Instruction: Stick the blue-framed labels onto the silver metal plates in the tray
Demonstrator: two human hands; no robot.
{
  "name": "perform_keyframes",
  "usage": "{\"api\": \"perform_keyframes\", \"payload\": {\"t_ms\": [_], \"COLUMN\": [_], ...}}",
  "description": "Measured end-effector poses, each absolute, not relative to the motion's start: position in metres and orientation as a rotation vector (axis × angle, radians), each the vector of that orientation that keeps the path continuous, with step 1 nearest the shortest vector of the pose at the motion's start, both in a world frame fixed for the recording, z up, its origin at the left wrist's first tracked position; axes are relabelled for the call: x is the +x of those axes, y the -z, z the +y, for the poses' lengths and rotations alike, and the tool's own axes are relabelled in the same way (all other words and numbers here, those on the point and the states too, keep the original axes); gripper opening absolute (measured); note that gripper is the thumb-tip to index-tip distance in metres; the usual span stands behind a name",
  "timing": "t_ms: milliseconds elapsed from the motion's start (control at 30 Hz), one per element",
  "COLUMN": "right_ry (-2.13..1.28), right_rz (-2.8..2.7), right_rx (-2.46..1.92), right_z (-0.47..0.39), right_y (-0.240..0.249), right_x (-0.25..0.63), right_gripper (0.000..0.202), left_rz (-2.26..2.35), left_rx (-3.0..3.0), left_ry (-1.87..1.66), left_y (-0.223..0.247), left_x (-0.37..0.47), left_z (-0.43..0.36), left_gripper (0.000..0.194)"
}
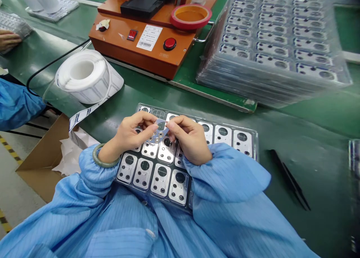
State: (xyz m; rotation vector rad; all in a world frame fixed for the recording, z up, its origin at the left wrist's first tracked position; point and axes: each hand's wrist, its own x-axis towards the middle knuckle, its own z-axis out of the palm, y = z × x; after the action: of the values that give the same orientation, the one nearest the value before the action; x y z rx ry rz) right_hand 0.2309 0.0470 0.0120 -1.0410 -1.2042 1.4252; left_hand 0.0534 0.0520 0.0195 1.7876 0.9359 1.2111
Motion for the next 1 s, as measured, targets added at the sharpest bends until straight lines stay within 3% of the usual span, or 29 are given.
{"api": "perform_keyframes", "payload": {"t_ms": [233,400,700,1000], "right_ry": [-1.391,-1.185,-1.105,-0.968], "right_rz": [-1.187,-1.163,-1.25,-1.443], "right_rx": [-1.07,-1.124,-1.2,-1.328], "right_z": [0.048,0.048,0.05,0.051], "right_y": [-0.011,-0.01,-0.004,-0.001], "right_x": [0.229,0.227,0.227,0.224], "right_gripper": [0.028,0.026,0.021,0.024], "left_rz": [1.044,1.206,1.31,1.039], "left_rx": [1.695,1.609,1.602,2.111], "left_ry": [-1.177,-1.098,-1.128,-0.954], "left_y": [-0.02,-0.016,-0.012,-0.015], "left_x": [0.056,0.056,0.056,0.055], "left_z": [0.053,0.059,0.062,0.059], "left_gripper": [0.018,0.027,0.025,0.028]}}
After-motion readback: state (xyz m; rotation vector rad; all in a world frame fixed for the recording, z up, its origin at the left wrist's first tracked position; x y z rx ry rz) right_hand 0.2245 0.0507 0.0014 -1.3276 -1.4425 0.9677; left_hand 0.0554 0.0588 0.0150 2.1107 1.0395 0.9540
